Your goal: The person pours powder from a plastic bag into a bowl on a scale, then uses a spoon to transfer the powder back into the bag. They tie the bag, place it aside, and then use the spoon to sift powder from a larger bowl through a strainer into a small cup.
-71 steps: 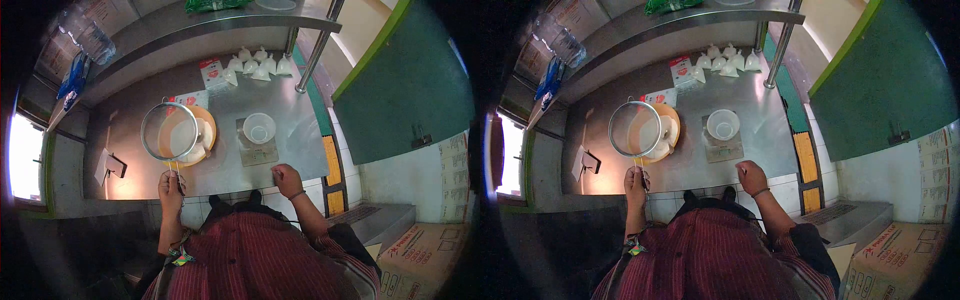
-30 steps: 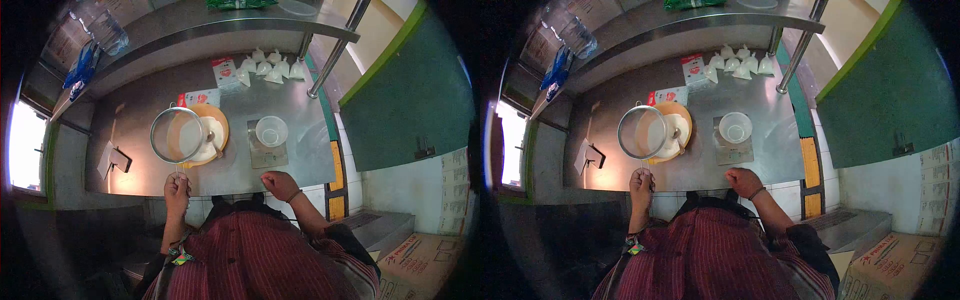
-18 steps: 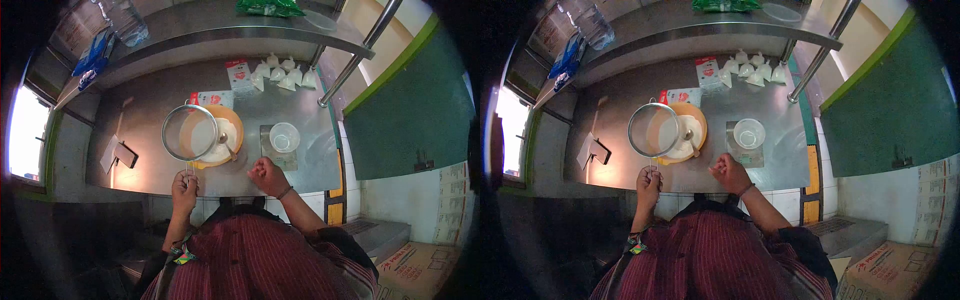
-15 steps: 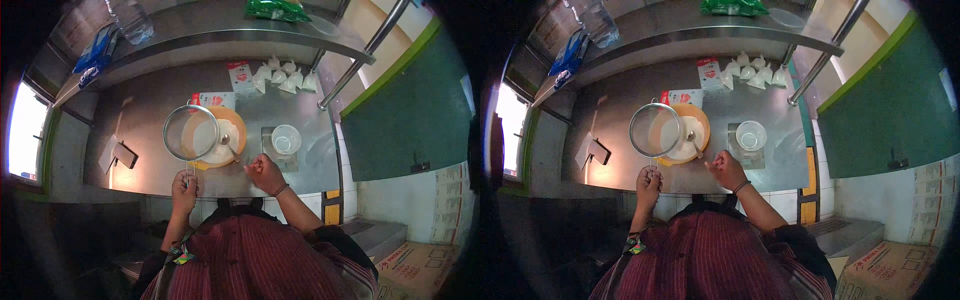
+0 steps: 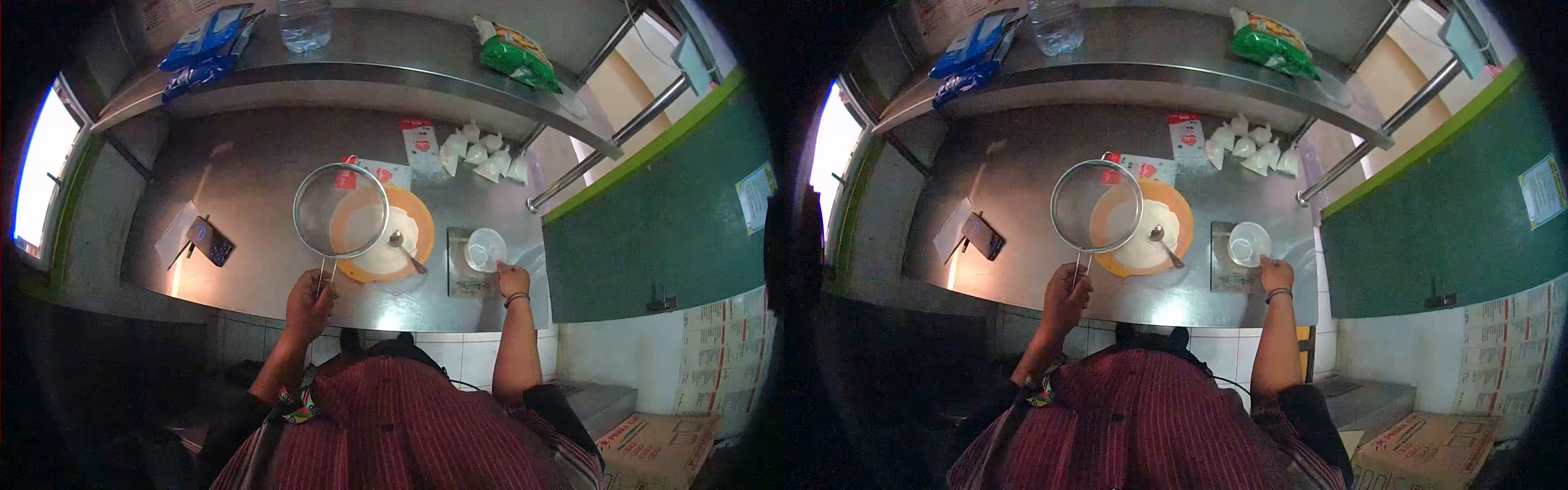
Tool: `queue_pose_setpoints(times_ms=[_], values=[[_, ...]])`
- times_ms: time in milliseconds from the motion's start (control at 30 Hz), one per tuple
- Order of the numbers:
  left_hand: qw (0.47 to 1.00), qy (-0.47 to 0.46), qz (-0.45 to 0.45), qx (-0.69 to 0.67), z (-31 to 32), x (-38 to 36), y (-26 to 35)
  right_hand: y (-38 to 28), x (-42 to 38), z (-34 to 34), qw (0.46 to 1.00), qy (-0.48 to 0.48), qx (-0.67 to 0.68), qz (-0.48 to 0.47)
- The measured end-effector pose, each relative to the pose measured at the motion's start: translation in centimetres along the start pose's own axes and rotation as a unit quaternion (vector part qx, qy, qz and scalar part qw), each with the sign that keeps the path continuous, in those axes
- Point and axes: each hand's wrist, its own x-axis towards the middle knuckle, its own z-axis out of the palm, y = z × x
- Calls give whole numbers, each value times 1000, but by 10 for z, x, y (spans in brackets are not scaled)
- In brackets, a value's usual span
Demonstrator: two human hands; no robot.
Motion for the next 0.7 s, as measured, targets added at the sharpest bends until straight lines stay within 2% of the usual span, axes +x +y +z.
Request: queue_pose_setpoints(times_ms=[133, 200, 233, 300, 333, 400, 433, 500, 533, 600, 700], values=[[999, -2, 38, 36, -13, 3, -11, -9, -5, 1, 998, 48, -12, -24], [1000, -3, 16, 27, -17, 2, -12, -34, -24, -7, 988, 27, 151, 14], [1000, -1, 17, 24, -19, 1, -9, -47, -30, -8, 988, 27, 149, 11], [1000, 4, 11, 27, -24, -2, -6, -73, -40, -7, 977, 61, 183, -94], [1000, 6, 12, 24, -26, -3, -8, -87, -42, -4, 977, 61, 182, -97], [1000, 0, 29, 5, -31, -5, -11, -118, -43, 5, 959, 124, 93, -238], [1000, 0, 29, 2, -33, -5, -14, -143, -53, 5, 958, 125, 91, -241], [999, 7, 38, 29, -35, -4, -21, -193, -75, 3, 915, 139, -27, -379], [999, 9, 39, 27, -36, -5, -22, -200, -72, 9, 913, 139, -29, -382], [998, 5, 50, 36, -39, -6, -23, -209, -67, 20, 839, 119, -38, -529], [999, -5, 40, 27, -43, -8, -26, -212, -67, 26, 837, 71, -51, -540]])
